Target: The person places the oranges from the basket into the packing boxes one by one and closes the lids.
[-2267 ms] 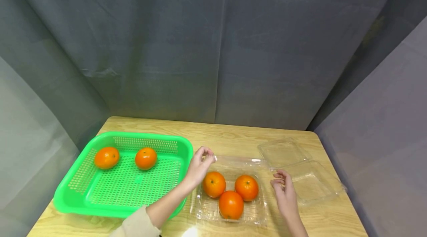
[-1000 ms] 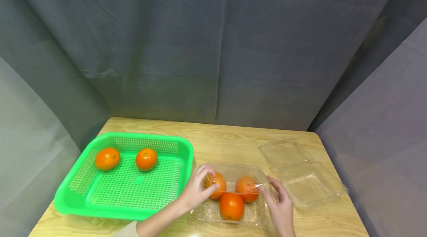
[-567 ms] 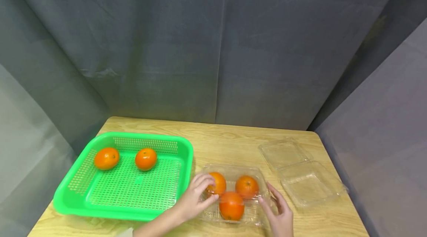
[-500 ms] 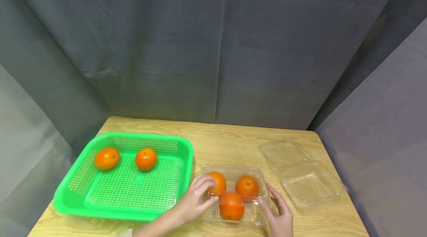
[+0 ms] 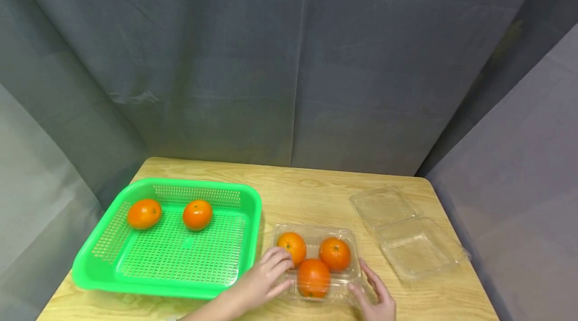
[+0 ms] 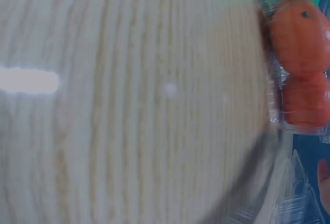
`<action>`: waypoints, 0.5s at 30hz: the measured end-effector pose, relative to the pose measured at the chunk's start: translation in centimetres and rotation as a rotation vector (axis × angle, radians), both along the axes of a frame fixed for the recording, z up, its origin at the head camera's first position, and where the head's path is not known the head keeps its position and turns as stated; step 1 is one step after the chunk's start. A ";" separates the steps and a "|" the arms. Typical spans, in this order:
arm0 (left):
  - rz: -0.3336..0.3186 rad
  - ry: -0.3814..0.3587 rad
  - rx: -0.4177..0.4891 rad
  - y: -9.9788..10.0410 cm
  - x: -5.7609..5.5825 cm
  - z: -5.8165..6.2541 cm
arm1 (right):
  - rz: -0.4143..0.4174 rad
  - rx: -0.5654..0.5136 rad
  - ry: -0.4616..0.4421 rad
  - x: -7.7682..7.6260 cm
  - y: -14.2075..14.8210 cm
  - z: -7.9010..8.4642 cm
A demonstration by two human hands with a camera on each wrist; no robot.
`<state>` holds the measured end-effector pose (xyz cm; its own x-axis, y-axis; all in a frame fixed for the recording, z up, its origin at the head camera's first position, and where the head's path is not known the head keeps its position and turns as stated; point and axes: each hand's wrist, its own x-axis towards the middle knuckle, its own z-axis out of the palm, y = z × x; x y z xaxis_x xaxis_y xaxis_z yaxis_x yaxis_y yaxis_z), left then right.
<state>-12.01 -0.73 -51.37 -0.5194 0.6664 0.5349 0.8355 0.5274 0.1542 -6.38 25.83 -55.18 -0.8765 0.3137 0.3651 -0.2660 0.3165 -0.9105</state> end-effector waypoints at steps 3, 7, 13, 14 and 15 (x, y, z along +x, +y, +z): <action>0.004 0.005 -0.030 0.0 0.2 -0.2 | 0.014 0.003 0.026 0.0 0.2 -0.5; 0.000 0.020 -0.037 0.0 0.6 -0.6 | 0.025 0.016 0.052 0.2 0.3 -0.9; 0.002 0.049 -0.024 0.1 1.0 -1.2 | 0.029 0.005 0.052 0.5 0.1 -0.9; 0.003 0.052 -0.020 0.1 1.1 -1.3 | 0.032 0.007 0.063 0.5 0.1 -0.9; 0.004 0.056 -0.017 0.1 1.1 -1.4 | 0.038 0.015 0.074 0.5 0.1 -1.0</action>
